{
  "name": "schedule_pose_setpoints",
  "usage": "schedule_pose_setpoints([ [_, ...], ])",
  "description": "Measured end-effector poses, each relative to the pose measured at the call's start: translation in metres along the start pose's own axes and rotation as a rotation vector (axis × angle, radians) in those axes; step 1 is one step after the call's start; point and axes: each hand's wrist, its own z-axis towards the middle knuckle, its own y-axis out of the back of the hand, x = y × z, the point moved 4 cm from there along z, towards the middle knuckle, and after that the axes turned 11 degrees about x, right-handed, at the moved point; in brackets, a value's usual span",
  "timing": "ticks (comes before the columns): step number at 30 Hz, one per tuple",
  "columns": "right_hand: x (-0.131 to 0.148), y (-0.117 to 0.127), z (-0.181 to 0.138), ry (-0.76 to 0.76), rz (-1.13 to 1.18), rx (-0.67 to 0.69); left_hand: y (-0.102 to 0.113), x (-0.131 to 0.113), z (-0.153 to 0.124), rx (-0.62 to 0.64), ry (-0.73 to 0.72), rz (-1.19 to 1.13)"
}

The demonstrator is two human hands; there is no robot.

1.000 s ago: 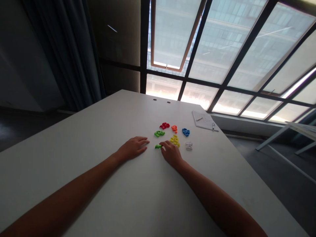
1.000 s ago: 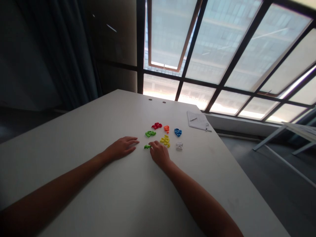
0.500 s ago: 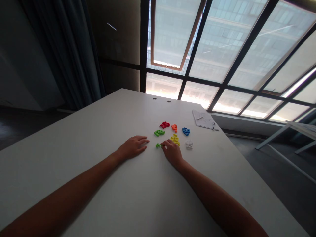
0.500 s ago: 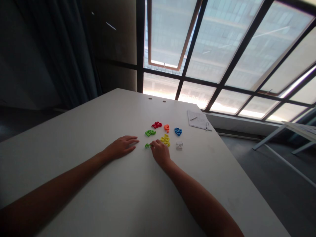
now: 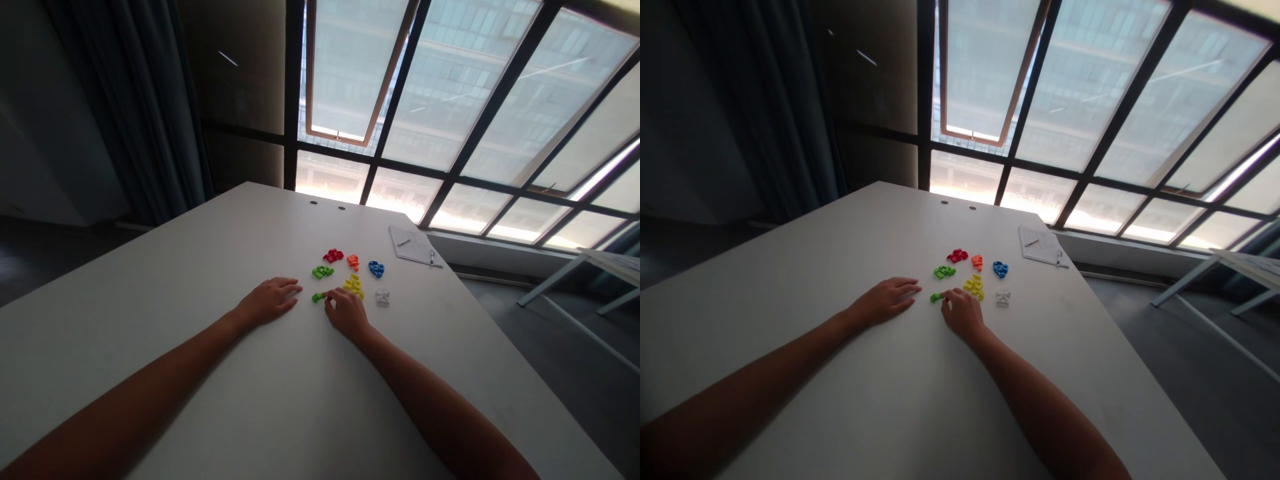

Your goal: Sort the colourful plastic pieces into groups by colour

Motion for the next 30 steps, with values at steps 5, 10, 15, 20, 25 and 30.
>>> schedule_pose_setpoints([
  [5, 0.007, -0.001, 0.005, -0.089, -0.166, 0.11, 0.0, 0.0, 0.001, -0.02, -0.017, -0.013],
  [10, 0.015, -0.004, 0.019, -0.112, -0.237, 0.189, 0.001, 0.0, 0.001, -0.036, -0.006, -0.014],
  [15, 0.016, -0.007, 0.026, -0.138, -0.253, 0.192, 0.001, -0.001, 0.001, -0.049, -0.012, -0.022],
  [20, 0.014, -0.007, 0.024, -0.144, -0.23, 0.196, 0.001, 0.0, 0.001, -0.046, -0.018, -0.029],
  [25, 0.012, -0.005, 0.019, -0.14, -0.211, 0.149, 0.001, 0.002, 0.0, -0.025, -0.014, -0.018],
  [30, 0.013, -0.002, 0.006, -0.059, -0.149, 0.111, 0.002, -0.001, 0.0, -0.038, -0.024, -0.018],
])
